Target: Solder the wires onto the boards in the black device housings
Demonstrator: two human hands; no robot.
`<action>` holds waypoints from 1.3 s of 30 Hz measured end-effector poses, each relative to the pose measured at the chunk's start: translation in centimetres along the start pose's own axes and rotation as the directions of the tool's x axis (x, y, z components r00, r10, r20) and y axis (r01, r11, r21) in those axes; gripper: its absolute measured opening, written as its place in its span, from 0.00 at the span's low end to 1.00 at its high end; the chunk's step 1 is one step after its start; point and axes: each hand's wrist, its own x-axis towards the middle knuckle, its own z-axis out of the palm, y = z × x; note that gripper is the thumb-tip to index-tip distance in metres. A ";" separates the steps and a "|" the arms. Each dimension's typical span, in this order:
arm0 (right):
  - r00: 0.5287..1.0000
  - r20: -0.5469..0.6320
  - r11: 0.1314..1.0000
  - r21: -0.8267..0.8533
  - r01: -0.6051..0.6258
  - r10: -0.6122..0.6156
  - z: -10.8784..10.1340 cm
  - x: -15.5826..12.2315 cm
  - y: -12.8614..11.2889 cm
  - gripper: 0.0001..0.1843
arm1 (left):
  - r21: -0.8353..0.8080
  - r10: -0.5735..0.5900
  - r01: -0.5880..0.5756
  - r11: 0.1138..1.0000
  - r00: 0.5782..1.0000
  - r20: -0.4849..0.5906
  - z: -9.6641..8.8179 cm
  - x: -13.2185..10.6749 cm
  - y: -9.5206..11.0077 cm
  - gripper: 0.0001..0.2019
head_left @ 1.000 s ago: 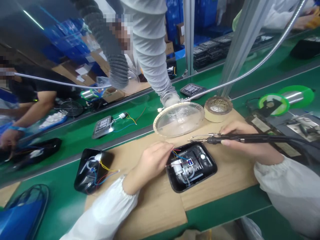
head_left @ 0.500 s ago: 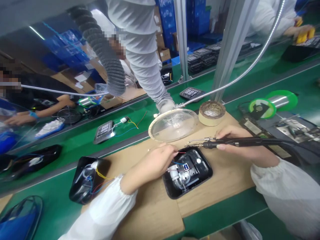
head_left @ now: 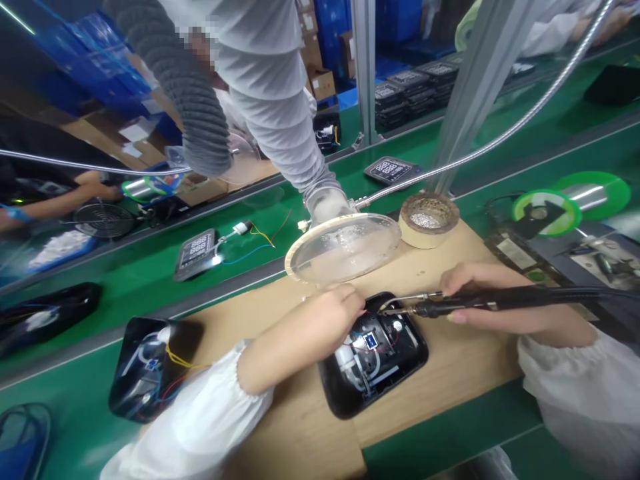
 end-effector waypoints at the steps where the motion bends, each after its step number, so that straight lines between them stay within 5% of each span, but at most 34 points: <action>1: 1.000 0.008 1.000 -0.012 0.005 -0.005 -0.1 0.0 0.0 0.10 | 0.013 0.004 -0.005 1.000 1.000 0.022 0.1 0.2 0.0 0.10; 10: 0.998 0.013 0.998 -0.042 0.054 -0.053 0.1 1.0 -1.4 0.11 | 0.027 0.089 -0.089 0.996 0.996 0.012 0.5 0.8 0.0 0.08; 21: 0.990 0.079 0.992 -0.040 0.120 -0.116 0.5 1.3 -0.2 0.11 | 0.047 0.126 -0.127 0.991 0.992 0.029 0.6 0.9 -0.3 0.08; 39: 0.994 0.066 0.995 -0.047 0.091 -0.088 0.9 1.1 -0.2 0.10 | 0.039 0.135 -0.136 0.990 0.990 0.026 0.5 1.0 -0.3 0.06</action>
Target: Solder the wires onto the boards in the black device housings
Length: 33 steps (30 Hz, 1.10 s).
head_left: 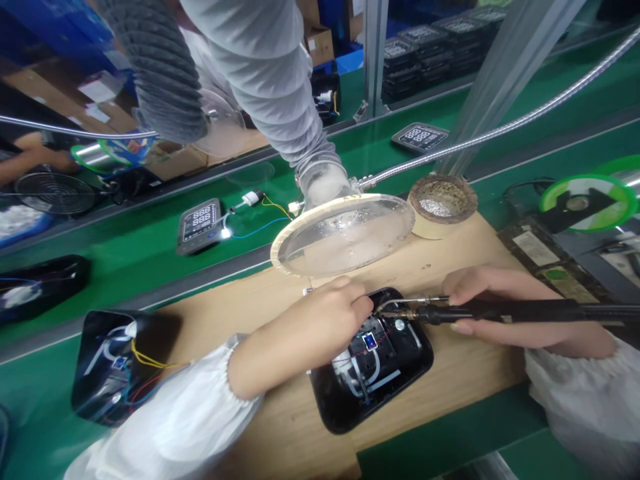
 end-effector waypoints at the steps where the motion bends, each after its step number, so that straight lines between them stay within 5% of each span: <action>1: 1.000 0.003 1.000 -0.005 0.005 -0.005 0.0 -0.1 0.0 0.09 | -0.001 0.001 -0.001 1.000 1.000 0.000 0.0 0.0 0.0 0.06; 33: 1.000 -0.007 1.000 0.028 -0.009 0.009 -0.9 -1.1 0.7 0.14 | -0.033 0.020 -0.021 0.999 1.000 -0.021 0.3 0.0 -0.2 0.08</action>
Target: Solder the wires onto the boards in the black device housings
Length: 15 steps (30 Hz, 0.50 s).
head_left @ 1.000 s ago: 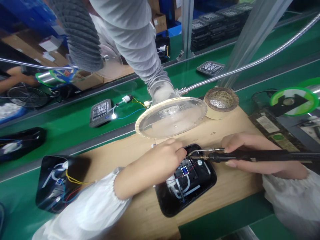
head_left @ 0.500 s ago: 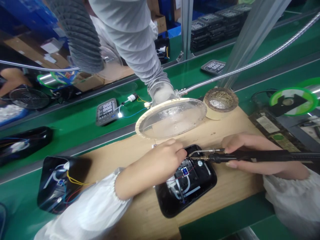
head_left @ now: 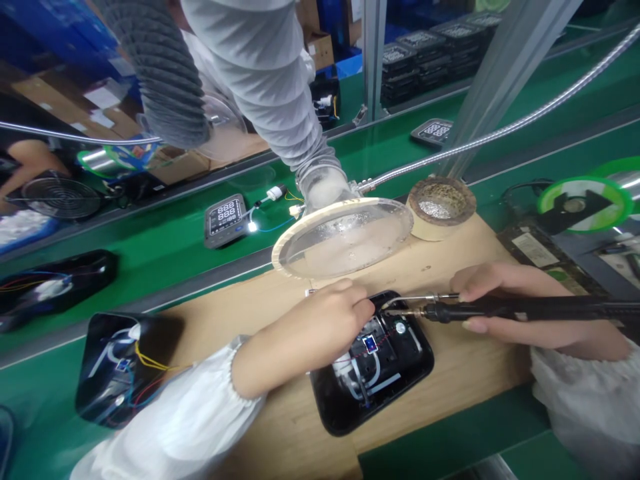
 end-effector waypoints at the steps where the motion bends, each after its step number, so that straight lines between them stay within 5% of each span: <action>1: 1.000 -0.003 1.000 0.004 0.001 -0.001 0.0 0.0 0.1 0.15 | -0.002 0.003 -0.003 1.000 1.000 0.000 0.0 0.0 0.0 0.07; 15: 0.995 -0.098 0.991 -0.129 -0.040 0.028 -0.3 0.4 -1.6 0.09 | 0.021 0.005 -0.005 1.000 1.000 0.017 -0.1 0.1 0.1 0.08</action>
